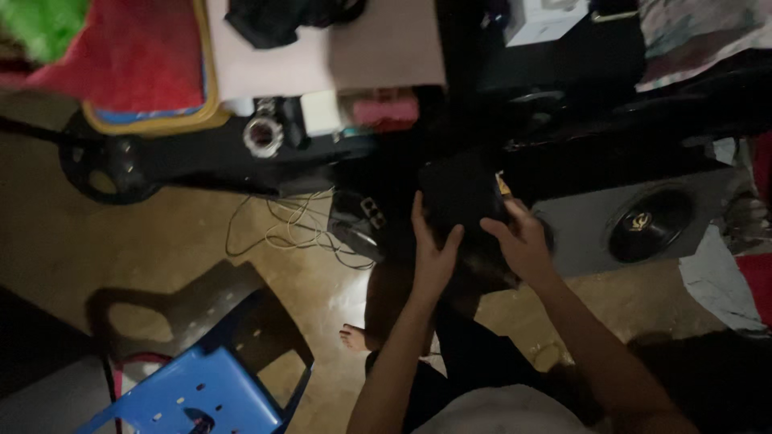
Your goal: The person wipes several small electronic items and a metal rod with a cloth, then places them on a nearby surface. The items include a box, a dark handheld device, a white handheld device, a phone, and a metal rod. The person also handles a green plastic bag and some small cards.
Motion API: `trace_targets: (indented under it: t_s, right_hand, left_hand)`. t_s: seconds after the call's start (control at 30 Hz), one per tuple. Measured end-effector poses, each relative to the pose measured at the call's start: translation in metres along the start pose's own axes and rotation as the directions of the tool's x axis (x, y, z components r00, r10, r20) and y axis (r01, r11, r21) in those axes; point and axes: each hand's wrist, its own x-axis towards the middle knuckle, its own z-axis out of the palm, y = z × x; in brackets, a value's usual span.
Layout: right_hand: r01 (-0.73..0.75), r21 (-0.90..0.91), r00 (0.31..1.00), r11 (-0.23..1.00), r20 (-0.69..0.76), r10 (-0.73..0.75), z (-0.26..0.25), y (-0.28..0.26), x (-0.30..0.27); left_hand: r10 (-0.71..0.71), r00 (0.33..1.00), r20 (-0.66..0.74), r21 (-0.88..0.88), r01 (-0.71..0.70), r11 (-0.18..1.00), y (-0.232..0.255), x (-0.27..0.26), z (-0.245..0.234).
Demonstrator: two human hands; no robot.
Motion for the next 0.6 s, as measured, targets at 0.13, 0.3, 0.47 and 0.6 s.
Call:
trace_targets:
  t_s: [0.13, 0.3, 0.47, 0.6]
  right_hand:
    - [-0.149, -0.263, 0.978, 0.953, -0.180, 0.104, -0.018, -0.033, 0.023]
    - [0.331, -0.620, 0.911, 0.711, 0.014, -0.411, -0.032, -0.063, 0.050]
    - [0.240, -0.484, 0.961, 0.841, -0.003, -0.276, -0.043, -0.058, 0.081]
    - [0.263, -0.371, 0.964, 0.891, 0.054, -0.262, -0.054, -0.064, 0.109]
  left_hand:
    - [0.127, 0.991, 0.033, 0.473, -0.127, 0.872, 0.016, 0.019, 0.042]
    - [0.009, 0.998, 0.064, 0.368, -0.032, 0.929, 0.049, 0.061, 0.078]
    - [0.305, 0.952, -0.015, 0.359, -0.279, 0.891, 0.058, 0.105, 0.091]
    - [0.471, 0.881, -0.038, 0.515, -0.387, 0.765, 0.073, 0.140, 0.090]
